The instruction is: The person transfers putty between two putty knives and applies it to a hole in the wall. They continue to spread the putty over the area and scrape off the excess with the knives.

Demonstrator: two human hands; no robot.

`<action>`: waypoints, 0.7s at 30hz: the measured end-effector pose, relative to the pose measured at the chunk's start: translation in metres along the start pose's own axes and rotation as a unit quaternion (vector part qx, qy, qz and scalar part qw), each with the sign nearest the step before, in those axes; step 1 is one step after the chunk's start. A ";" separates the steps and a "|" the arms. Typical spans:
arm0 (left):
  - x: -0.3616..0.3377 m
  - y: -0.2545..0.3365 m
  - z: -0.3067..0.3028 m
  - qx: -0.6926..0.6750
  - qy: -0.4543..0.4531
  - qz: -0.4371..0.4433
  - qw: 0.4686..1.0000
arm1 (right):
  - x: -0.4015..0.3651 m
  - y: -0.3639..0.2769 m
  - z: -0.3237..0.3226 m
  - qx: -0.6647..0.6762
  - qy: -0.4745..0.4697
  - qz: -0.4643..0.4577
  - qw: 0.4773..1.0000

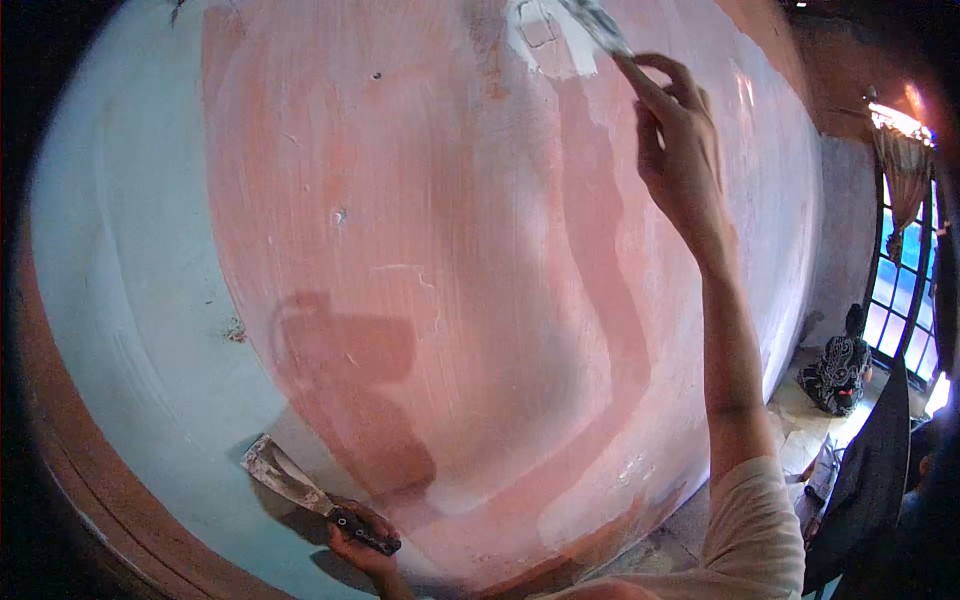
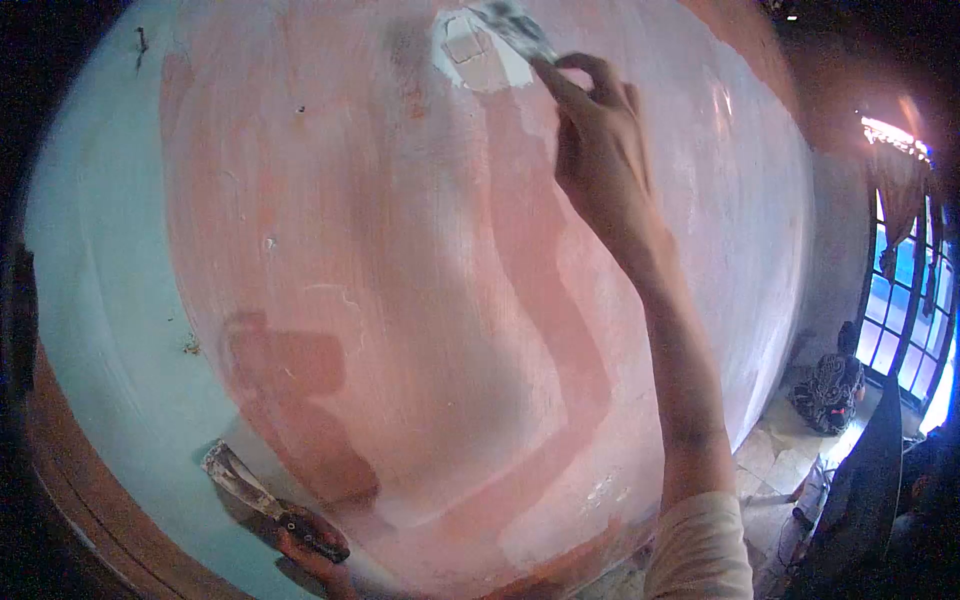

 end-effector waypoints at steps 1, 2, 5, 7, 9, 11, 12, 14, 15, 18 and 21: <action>-0.002 -0.001 0.000 0.010 0.033 -0.011 0.999 | 0.006 0.004 0.008 0.007 0.000 -0.009 1.000; -0.001 -0.002 0.001 0.011 0.004 0.003 1.000 | 0.010 0.010 0.019 -0.003 -0.007 -0.031 1.000; 0.003 -0.002 0.004 0.005 -0.026 0.015 1.000 | 0.009 0.013 0.036 0.001 -0.019 -0.028 0.999; -0.003 0.001 0.008 -0.006 0.032 -0.025 0.999 | 0.003 0.014 0.044 0.013 -0.024 -0.004 1.000; 0.002 -0.003 0.000 -0.013 -0.022 0.009 1.000 | -0.006 0.021 0.047 0.010 -0.034 0.000 0.999; 0.004 -0.007 -0.011 -0.007 -0.051 0.022 0.998 | -0.017 0.031 0.042 -0.003 -0.046 -0.006 0.999; 0.004 -0.005 -0.008 0.000 -0.052 0.023 0.998 | -0.020 0.036 0.036 -0.021 -0.047 -0.021 0.998; 0.002 -0.002 -0.002 0.001 -0.018 0.028 0.999 | -0.025 0.042 0.024 -0.032 -0.049 -0.035 0.998; -0.001 -0.001 0.005 -0.009 0.019 0.030 0.999 | -0.023 0.044 0.017 -0.016 -0.046 -0.034 0.998; 0.005 -0.005 0.001 -0.031 0.027 0.048 0.998 | -0.006 0.050 0.005 0.018 -0.034 -0.044 0.998; -0.002 0.003 0.015 0.018 0.037 0.073 0.996 | 0.011 0.058 0.027 0.027 -0.036 -0.119 0.992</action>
Point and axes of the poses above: each hand's wrist, its own x-axis towards the middle knuckle, its own z-axis out of the palm, y = z × x, the point moved 2 cm from there along x, towards the middle knuckle, and after that the axes turned 2 degrees about -z, right-handed, at the moved point
